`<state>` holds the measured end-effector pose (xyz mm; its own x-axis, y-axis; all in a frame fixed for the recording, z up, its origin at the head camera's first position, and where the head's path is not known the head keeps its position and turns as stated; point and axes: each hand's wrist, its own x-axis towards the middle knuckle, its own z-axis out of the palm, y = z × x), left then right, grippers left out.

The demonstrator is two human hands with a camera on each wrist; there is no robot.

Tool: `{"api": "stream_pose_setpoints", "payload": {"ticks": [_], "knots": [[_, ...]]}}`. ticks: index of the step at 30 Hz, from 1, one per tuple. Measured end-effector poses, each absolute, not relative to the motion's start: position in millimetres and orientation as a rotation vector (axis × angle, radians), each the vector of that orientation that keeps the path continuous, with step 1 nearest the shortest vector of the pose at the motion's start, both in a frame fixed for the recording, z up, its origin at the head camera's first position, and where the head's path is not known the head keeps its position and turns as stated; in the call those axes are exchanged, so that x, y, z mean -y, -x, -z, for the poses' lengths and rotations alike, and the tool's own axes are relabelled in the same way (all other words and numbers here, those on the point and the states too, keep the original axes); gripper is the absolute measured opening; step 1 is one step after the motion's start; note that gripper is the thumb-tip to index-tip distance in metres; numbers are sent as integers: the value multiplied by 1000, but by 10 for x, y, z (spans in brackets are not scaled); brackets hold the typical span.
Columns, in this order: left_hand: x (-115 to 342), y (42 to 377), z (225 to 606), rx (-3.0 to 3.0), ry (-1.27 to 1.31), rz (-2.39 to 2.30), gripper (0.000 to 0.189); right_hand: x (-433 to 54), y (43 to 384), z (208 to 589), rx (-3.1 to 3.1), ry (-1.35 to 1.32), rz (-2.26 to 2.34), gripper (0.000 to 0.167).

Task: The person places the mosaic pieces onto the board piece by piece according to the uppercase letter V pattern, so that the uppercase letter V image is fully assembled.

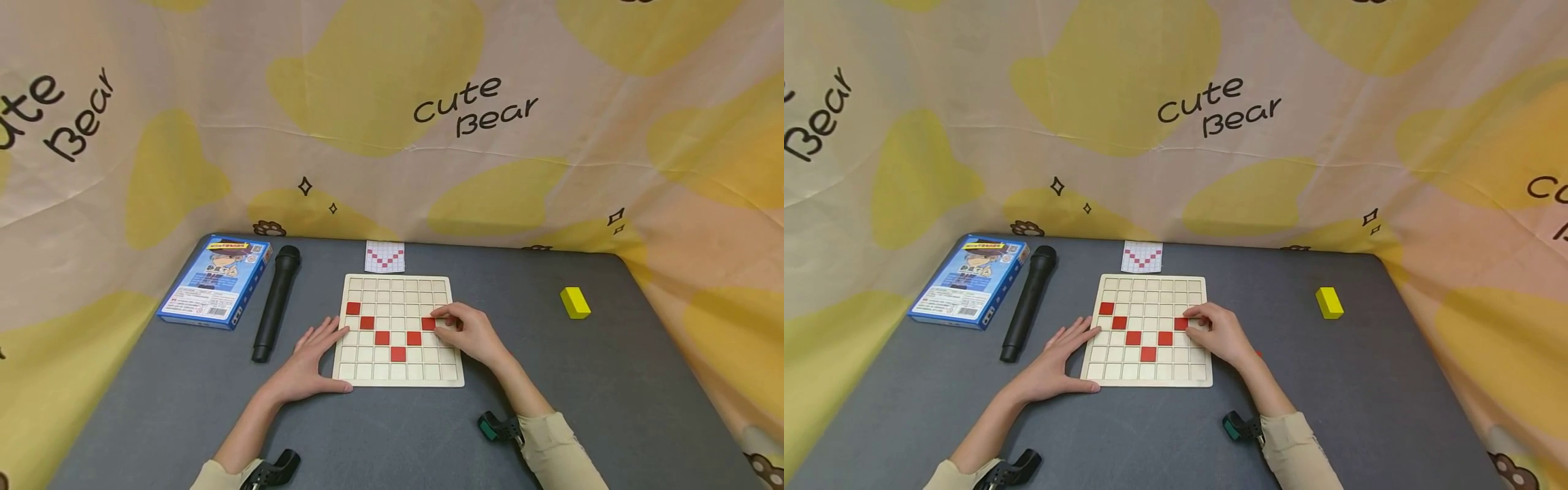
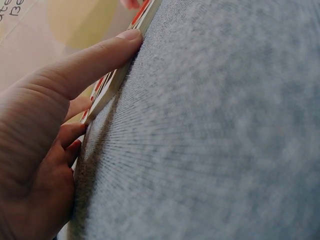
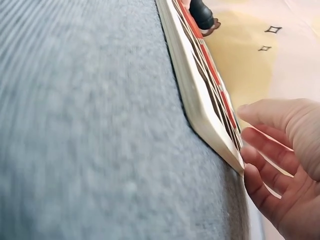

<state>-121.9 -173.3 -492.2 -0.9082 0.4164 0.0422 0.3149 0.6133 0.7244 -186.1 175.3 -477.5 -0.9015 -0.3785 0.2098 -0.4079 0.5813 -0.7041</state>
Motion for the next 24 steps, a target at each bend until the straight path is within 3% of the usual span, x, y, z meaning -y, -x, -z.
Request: {"api": "stream_pose_setpoints", "payload": {"ticks": [24], "knots": [[1734, 1208, 4910, -2693, -618, -1186, 103, -2562, 1527, 4748, 2816, -464, -1120, 24]]}}
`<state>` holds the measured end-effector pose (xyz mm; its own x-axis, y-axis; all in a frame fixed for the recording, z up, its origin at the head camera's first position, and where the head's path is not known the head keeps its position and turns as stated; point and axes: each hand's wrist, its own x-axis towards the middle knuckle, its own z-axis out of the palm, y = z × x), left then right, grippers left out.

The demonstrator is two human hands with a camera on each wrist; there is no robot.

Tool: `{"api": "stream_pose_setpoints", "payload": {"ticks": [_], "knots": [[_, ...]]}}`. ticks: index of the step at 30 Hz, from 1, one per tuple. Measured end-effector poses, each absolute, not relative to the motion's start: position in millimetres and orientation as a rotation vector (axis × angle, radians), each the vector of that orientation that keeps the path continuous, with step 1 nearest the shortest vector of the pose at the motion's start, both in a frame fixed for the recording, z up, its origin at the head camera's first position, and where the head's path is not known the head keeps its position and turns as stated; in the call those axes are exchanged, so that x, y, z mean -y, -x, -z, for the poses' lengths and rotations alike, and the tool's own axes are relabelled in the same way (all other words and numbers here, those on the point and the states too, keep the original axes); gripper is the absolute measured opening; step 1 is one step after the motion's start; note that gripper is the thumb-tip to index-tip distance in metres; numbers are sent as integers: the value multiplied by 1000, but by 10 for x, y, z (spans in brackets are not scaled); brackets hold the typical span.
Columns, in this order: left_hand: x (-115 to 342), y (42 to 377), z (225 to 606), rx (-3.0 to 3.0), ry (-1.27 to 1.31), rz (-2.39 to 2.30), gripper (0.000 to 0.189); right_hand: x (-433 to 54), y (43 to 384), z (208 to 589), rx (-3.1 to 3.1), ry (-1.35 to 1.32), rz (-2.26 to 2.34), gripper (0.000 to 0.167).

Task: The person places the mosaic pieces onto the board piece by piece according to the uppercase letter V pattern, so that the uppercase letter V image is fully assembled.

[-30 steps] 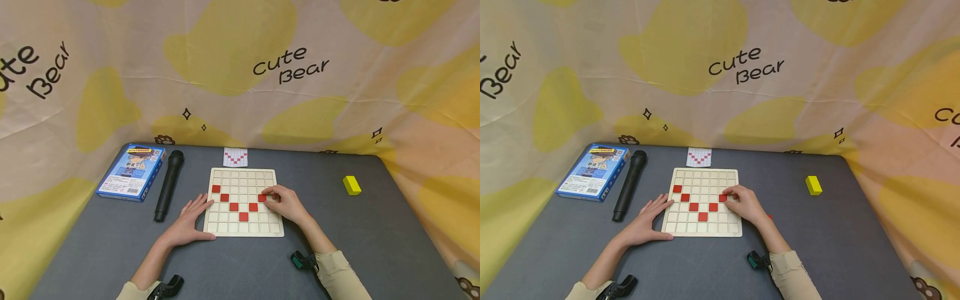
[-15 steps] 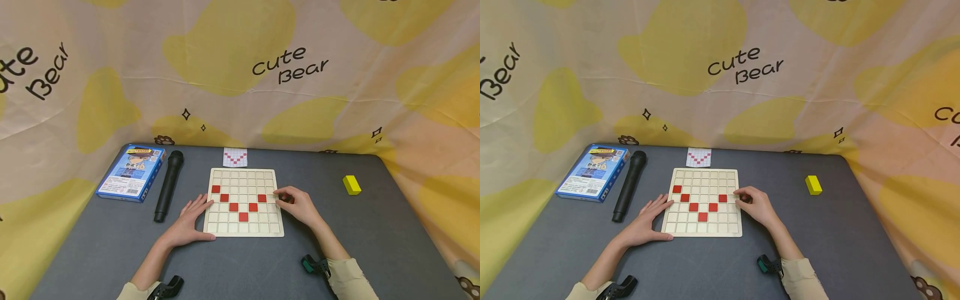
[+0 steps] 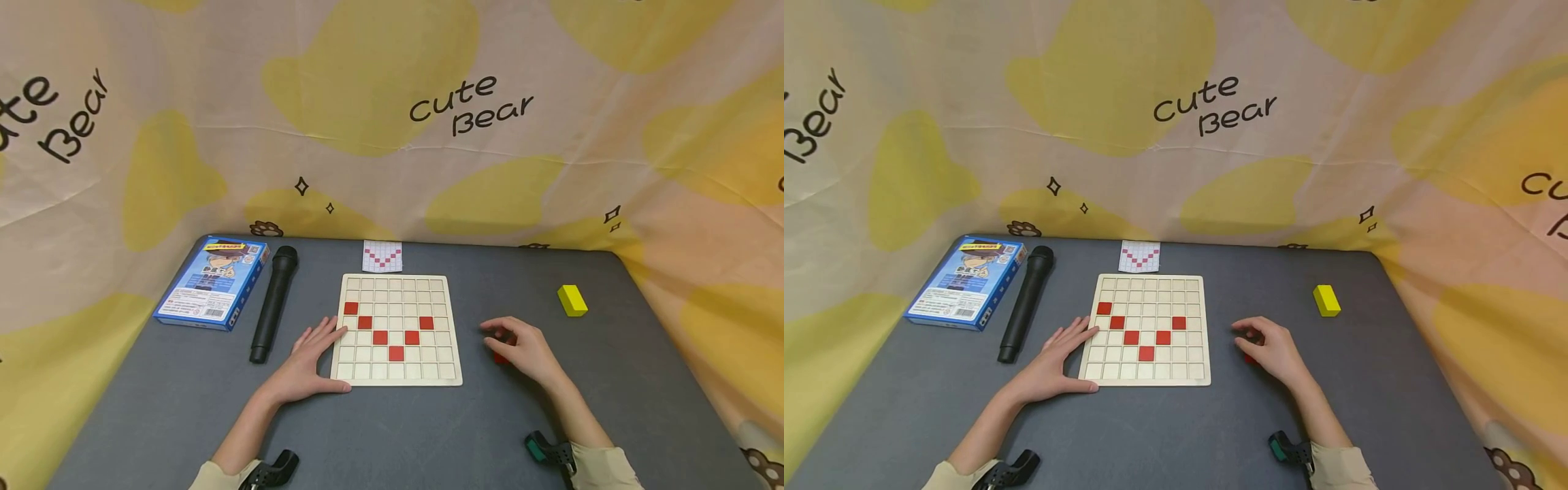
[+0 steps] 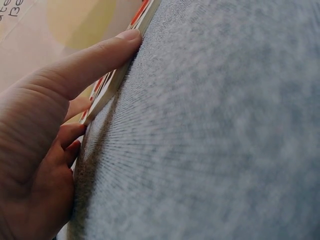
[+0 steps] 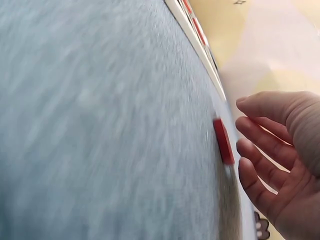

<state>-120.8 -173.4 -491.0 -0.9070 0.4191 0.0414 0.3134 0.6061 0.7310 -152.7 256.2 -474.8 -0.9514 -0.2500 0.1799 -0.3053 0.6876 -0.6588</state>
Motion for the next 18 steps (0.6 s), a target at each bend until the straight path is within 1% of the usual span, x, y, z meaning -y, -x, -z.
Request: {"api": "stream_pose_setpoints", "payload": {"ticks": [13, 18], "knots": [[1735, 1208, 4908, -2693, -631, -1191, 102, -2838, 1317, 4743, 2861, -524, -1096, 25], [1739, 1211, 4920, -2698, -631, -1189, 102, -2879, 1301, 4744, 2886, -554, -1062, 29]]}}
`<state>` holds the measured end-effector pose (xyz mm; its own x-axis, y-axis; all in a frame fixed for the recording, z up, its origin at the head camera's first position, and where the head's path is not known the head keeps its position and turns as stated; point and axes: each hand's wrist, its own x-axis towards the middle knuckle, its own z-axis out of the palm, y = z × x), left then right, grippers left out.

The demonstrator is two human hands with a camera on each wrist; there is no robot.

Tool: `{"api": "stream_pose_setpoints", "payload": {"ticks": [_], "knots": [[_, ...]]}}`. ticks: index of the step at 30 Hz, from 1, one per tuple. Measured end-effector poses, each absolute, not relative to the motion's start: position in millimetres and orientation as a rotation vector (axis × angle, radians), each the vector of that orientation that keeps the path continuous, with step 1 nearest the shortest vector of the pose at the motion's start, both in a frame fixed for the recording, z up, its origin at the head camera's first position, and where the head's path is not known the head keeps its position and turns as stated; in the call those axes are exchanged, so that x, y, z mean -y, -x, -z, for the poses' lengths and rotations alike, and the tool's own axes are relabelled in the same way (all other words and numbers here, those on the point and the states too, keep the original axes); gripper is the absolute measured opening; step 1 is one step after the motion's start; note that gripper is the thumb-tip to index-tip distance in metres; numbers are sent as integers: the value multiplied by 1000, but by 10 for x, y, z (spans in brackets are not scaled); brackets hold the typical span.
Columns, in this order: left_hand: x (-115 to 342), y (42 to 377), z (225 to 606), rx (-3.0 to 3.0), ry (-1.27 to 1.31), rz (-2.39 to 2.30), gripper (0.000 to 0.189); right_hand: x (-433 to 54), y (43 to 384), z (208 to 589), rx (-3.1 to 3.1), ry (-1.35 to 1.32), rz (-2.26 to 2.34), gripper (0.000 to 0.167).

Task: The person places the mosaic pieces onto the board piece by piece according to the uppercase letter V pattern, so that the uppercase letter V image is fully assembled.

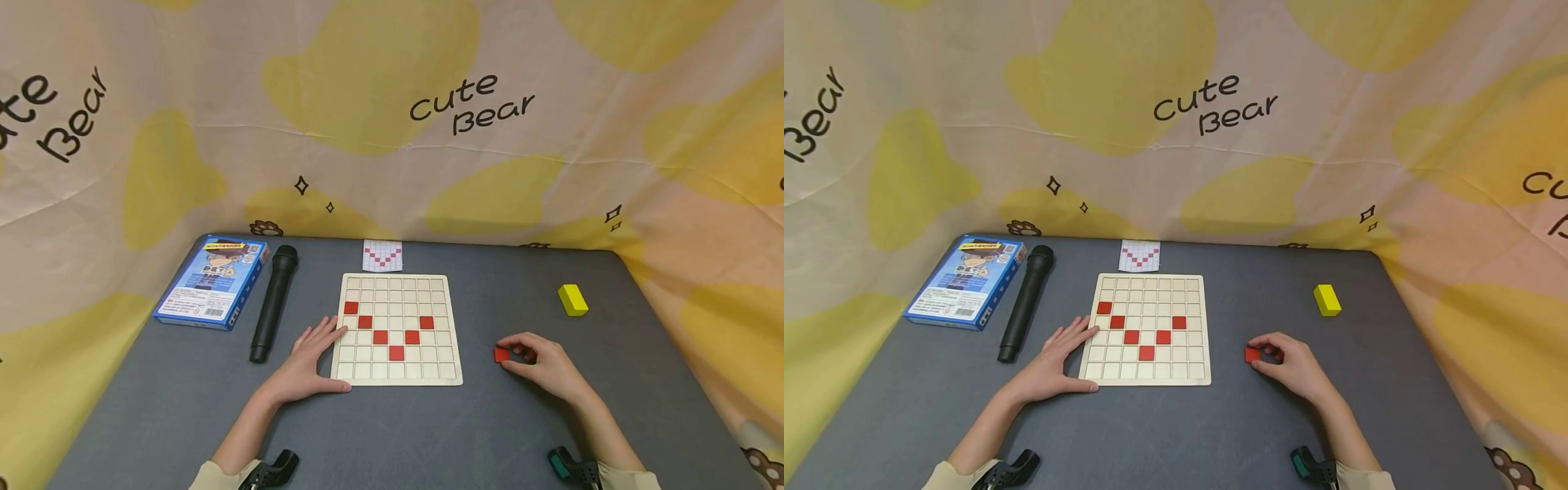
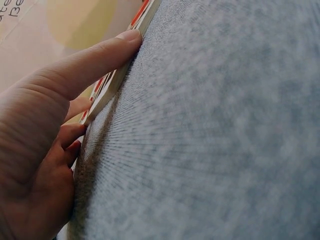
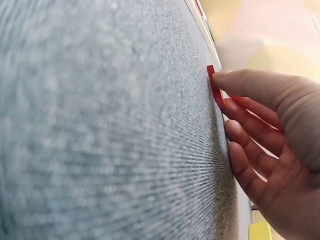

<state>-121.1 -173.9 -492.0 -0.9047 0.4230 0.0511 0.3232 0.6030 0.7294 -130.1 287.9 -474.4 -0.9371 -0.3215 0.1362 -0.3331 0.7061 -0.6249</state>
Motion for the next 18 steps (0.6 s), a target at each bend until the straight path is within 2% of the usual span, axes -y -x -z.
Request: {"api": "stream_pose_setpoints", "payload": {"ticks": [18], "knots": [[1742, 1212, 4935, -2705, -628, -1185, 103, -2864, 1325, 4799, 2844, -569, -1061, 27]]}}
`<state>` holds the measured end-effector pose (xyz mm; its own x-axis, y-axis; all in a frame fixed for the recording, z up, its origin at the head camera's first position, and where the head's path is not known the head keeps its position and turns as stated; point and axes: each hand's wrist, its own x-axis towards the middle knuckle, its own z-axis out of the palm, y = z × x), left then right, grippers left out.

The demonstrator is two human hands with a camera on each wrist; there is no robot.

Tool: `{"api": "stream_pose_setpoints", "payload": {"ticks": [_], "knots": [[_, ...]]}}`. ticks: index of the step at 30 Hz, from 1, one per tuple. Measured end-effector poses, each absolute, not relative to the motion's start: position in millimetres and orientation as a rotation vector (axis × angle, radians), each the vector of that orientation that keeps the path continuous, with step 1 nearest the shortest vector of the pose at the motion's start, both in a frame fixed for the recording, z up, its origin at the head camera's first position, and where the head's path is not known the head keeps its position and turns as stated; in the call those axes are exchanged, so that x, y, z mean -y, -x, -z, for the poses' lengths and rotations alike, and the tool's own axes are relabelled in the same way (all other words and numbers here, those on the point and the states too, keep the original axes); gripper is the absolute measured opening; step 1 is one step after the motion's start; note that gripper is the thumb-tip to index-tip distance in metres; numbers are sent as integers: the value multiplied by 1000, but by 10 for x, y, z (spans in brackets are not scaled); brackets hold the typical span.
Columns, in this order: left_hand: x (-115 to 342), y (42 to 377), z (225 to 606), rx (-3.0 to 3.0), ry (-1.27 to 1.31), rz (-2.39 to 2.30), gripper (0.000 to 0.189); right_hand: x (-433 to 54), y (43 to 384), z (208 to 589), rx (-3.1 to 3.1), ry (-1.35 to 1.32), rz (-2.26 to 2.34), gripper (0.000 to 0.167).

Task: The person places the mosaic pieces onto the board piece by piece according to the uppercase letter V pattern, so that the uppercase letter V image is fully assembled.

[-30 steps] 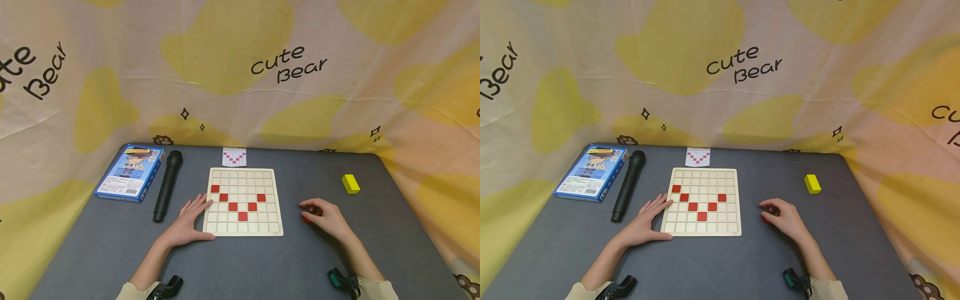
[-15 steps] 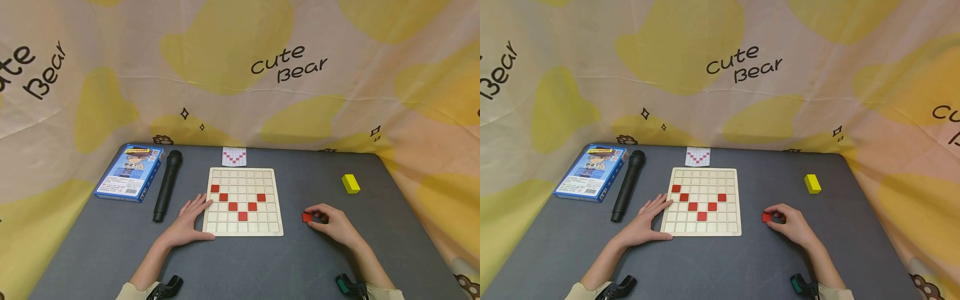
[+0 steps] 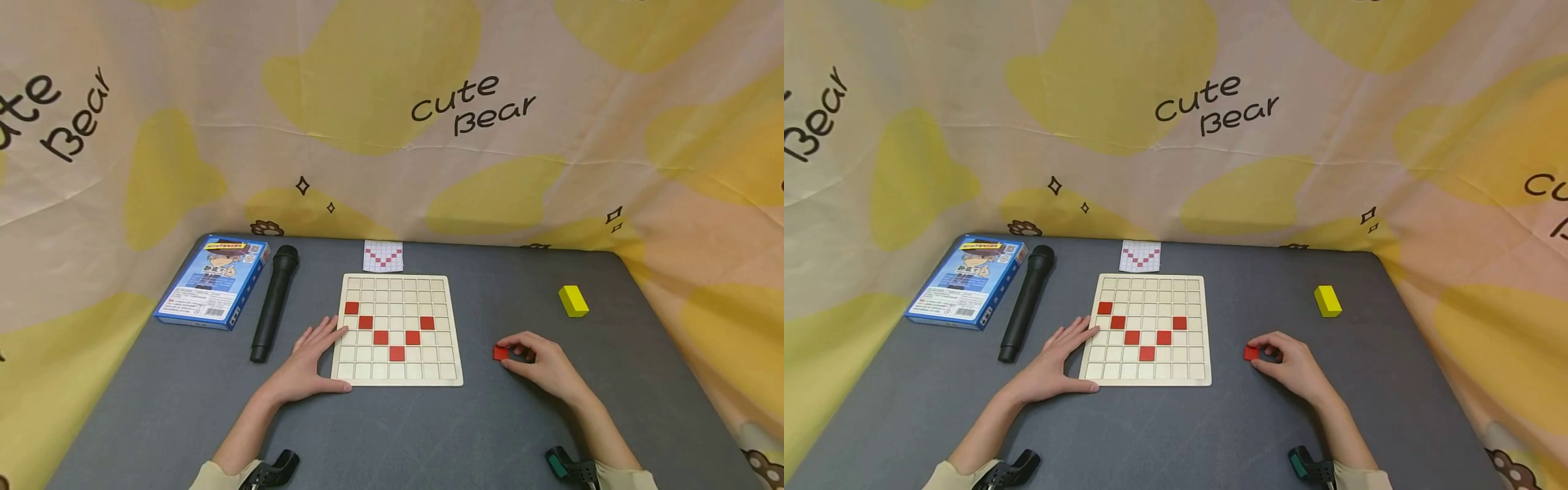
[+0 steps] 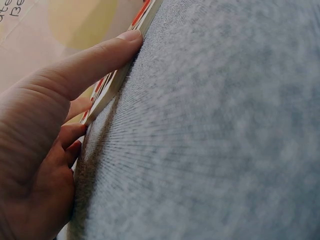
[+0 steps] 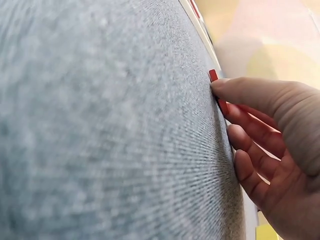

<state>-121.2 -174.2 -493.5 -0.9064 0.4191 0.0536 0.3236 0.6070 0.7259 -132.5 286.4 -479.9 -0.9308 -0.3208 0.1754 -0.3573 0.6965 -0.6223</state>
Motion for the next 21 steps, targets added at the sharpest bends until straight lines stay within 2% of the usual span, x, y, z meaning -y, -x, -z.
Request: {"api": "stream_pose_setpoints", "payload": {"ticks": [9, 21], "knots": [[1736, 1207, 4937, -2709, -623, -1185, 103, -2771, 1441, 4799, 2849, -556, -1099, 27], [1739, 1211, 4950, -2710, -619, -1180, 103, -2397, 1676, 4806, 2818, -506, -1192, 28]]}}
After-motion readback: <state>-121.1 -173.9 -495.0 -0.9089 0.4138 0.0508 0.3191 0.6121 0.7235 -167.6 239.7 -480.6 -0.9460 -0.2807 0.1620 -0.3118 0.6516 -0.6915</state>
